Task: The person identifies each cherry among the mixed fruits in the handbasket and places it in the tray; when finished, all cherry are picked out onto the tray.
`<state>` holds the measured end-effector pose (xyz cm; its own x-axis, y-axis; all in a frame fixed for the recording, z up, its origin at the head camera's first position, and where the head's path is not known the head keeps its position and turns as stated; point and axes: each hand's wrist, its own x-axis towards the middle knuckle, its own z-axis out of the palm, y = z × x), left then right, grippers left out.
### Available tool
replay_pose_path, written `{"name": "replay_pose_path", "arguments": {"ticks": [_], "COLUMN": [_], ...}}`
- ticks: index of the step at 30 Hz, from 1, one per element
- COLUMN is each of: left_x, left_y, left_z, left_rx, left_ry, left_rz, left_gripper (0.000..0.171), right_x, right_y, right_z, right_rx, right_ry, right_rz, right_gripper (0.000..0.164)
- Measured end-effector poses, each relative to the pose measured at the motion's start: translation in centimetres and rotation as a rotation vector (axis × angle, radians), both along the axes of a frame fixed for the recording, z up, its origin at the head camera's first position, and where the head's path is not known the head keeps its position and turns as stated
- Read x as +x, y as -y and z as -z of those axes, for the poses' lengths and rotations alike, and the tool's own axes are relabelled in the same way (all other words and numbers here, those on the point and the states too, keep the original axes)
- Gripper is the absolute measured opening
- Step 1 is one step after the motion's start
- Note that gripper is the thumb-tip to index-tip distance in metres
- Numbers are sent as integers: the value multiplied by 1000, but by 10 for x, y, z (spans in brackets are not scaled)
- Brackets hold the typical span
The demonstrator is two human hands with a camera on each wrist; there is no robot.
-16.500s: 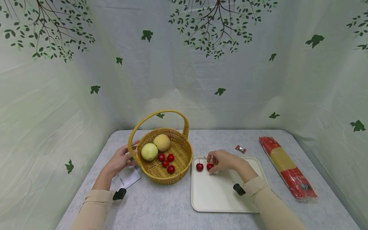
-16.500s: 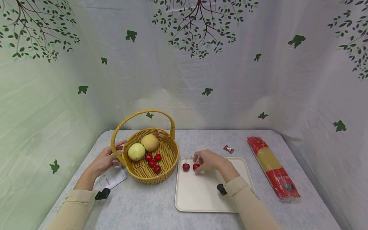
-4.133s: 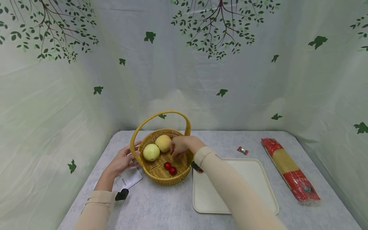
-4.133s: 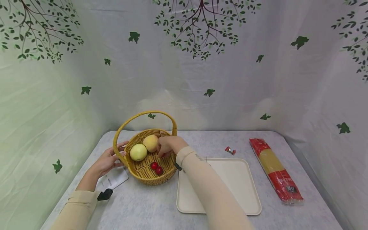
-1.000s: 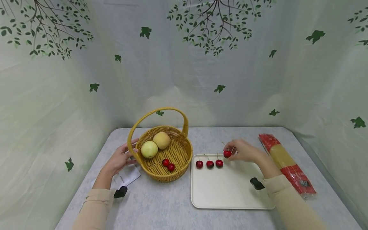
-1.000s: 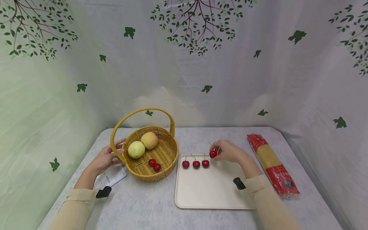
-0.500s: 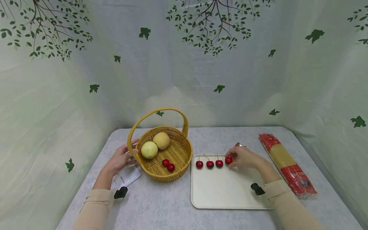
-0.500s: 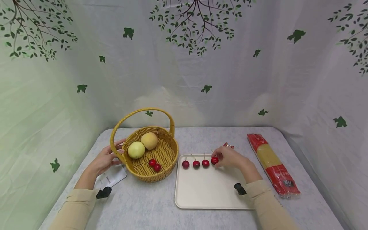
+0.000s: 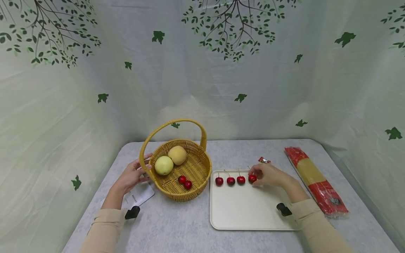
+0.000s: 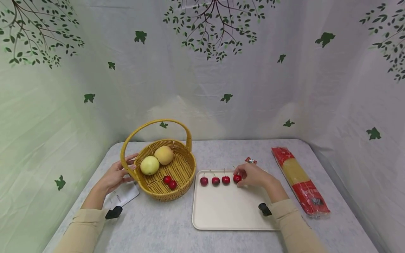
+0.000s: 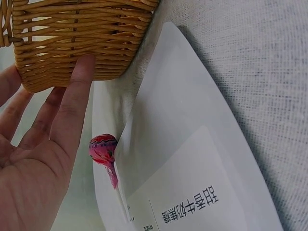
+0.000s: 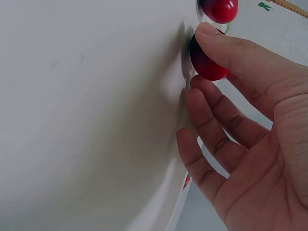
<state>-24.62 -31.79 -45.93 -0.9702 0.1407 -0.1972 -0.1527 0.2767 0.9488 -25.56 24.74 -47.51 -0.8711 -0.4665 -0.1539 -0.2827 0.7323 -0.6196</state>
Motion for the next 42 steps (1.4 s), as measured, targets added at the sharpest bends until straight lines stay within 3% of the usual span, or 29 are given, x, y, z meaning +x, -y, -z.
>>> {"name": "replay_pose_path", "arguments": {"ticks": [32,36,42], "left_x": [3,3,2], "left_y": [2,2,1], "left_z": [1,1,1], "left_rx": [19,23,23], "left_ry": [-12,-13,-20], "left_rz": [19,20,19], "left_gripper": [67,66,66], "right_x": [1,0,-8], "right_y": [-2,-1,8], "right_z": [-3,-10,-33], "right_rx": [-15,5,31], "right_ry": [28,13,-29], "right_rz": [-9,-1,-40], "right_gripper": [37,37,36]}}
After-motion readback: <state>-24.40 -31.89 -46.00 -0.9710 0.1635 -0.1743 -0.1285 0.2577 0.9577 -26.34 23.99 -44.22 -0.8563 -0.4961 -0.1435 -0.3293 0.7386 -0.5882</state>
